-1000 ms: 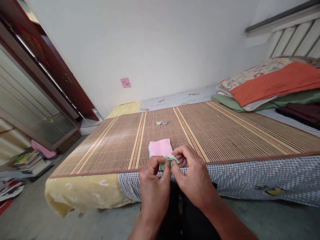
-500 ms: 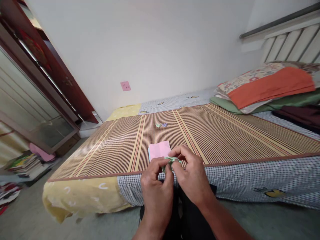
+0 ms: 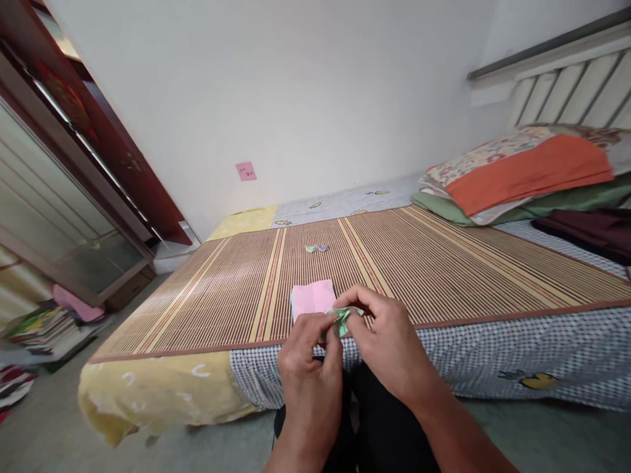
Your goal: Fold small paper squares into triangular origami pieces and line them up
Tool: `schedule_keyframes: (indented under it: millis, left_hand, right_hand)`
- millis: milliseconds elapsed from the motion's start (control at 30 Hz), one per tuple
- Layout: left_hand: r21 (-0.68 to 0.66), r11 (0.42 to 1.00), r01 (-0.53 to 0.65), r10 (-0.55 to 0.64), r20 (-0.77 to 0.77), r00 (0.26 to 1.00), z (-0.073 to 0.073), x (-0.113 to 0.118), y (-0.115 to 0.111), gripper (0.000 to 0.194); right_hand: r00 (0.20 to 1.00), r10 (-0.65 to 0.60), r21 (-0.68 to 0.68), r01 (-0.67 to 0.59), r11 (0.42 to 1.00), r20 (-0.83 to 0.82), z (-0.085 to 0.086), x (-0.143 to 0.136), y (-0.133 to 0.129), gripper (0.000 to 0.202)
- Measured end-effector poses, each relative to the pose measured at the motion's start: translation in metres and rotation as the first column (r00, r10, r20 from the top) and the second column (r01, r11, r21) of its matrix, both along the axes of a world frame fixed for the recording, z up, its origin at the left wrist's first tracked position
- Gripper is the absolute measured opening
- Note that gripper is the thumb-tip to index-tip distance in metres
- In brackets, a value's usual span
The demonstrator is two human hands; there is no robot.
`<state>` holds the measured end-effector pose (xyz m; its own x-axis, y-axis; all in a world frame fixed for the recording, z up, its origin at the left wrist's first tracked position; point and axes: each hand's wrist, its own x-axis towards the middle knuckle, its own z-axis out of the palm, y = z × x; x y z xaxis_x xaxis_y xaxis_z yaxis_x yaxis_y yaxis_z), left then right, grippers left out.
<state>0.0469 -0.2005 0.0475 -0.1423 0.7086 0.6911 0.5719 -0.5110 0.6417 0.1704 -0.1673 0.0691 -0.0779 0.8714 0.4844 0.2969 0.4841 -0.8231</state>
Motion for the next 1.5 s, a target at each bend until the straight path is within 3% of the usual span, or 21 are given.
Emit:
schedule_keyframes:
  millis: [200, 433, 700, 933, 1500]
  left_hand:
    - [-0.157, 0.986, -0.051, 0.074, 0.145, 0.987, 0.001, -0.001, 0.0, 0.007]
    - [-0.269, 0.954, 0.134, -0.048, 0.303, 0.952, -0.001, -0.006, 0.002, 0.01]
    - [-0.336, 0.915, 0.222, -0.109, 0.324, 0.94, 0.001, -0.015, 0.006, 0.014]
    - [-0.298, 0.899, 0.32, -0.15, 0.476, 0.867, 0.005, -0.013, 0.011, 0.01]
    - [-0.374, 0.88, 0.294, -0.144, 0.379, 0.914, 0.012, -0.019, 0.004, 0.007]
  right_hand:
    - [0.994, 0.037, -0.041, -0.041, 0.998, -0.098, -0.003, -0.006, -0.002, 0.019]
    - [0.99, 0.05, -0.088, -0.062, 0.994, -0.132, -0.008, -0.009, 0.001, 0.016]
    - [0.994, 0.012, 0.253, -0.04, 0.967, 0.111, -0.018, -0.007, 0.004, 0.028]
    - [0.98, -0.02, 0.284, -0.038, 0.958, 0.2, -0.015, -0.001, 0.004, 0.023]
    - [0.968, -0.016, 0.242, -0.047, 0.969, 0.252, -0.011, 0.0, 0.003, 0.024]
